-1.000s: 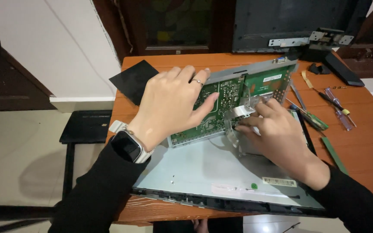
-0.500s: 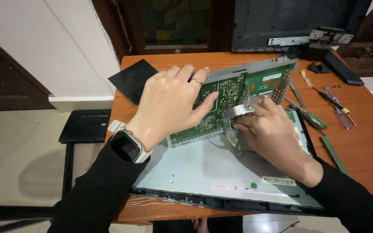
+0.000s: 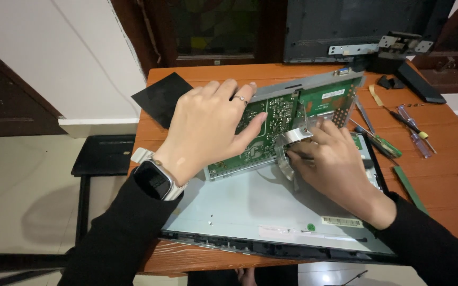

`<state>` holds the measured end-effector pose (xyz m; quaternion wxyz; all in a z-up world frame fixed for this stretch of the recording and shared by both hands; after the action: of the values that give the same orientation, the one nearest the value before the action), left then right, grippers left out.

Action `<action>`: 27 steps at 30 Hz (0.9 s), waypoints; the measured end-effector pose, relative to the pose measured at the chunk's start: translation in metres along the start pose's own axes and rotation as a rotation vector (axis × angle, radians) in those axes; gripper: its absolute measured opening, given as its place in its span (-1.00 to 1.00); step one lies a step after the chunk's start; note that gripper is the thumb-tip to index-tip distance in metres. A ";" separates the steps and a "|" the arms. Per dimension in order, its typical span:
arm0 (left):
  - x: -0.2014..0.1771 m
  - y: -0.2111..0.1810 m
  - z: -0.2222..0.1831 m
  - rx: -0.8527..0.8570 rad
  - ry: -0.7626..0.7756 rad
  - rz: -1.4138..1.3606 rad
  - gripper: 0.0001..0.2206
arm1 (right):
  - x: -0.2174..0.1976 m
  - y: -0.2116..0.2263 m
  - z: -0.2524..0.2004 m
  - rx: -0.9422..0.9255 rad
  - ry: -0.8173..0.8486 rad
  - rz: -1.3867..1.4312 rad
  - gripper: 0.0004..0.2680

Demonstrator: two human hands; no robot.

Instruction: Disassembling and inspecting the internal components of a computer monitor using a screwdriver.

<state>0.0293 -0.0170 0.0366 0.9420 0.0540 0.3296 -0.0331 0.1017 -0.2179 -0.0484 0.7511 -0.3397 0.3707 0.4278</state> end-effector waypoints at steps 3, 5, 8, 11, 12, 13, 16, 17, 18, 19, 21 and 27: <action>0.000 0.000 0.000 0.001 -0.001 -0.003 -0.63 | -0.010 -0.006 -0.003 0.018 -0.022 0.042 -0.90; 0.000 0.000 0.000 0.001 -0.006 -0.004 -0.63 | -0.027 -0.014 -0.008 0.008 -0.075 0.068 -0.91; 0.000 0.001 0.000 0.007 0.005 -0.009 -0.64 | -0.070 -0.022 -0.023 -0.003 -0.196 0.045 -0.93; -0.001 0.000 0.000 0.022 0.004 0.028 -0.61 | -0.101 -0.045 -0.064 0.289 -0.196 0.032 -0.95; -0.001 0.000 0.001 0.021 0.021 0.036 -0.60 | -0.104 -0.059 -0.085 0.301 -0.216 -0.010 -0.96; -0.001 -0.002 0.002 0.021 0.035 0.039 -0.59 | -0.110 -0.073 -0.107 0.315 -0.234 -0.058 -0.95; 0.001 -0.002 0.005 0.013 0.145 0.101 -0.53 | -0.120 -0.089 -0.161 0.709 -0.301 0.071 -0.93; 0.001 -0.005 0.005 0.030 0.143 0.074 -0.53 | -0.126 -0.093 -0.176 0.732 -0.295 0.048 -0.93; 0.005 -0.003 0.005 0.002 0.218 0.142 -0.50 | -0.131 -0.096 -0.191 0.750 -0.270 0.016 -0.94; 0.008 0.000 0.004 -0.028 0.296 0.219 -0.48 | -0.135 -0.099 -0.204 0.765 -0.245 -0.008 -0.95; 0.004 -0.003 0.003 0.014 0.204 0.296 -0.51 | -0.139 -0.103 -0.225 0.789 -0.190 -0.059 -0.97; 0.003 -0.001 -0.003 0.052 0.021 0.473 -0.59 | -0.119 -0.137 -0.300 0.878 -0.065 -0.142 -0.93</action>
<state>0.0294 -0.0173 0.0322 0.9184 0.1542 0.3166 0.1806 0.1020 -0.5684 -0.0697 0.8630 0.0005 0.4692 0.1876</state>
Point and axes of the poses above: each hand's wrist, its own z-axis towards the middle knuckle, its own x-axis out of the palm, y = z × x, the point moved 5 cm from there along z, towards the middle knuckle, and after that the axes turned 13 degrees about -x, right-handed, at the moved point
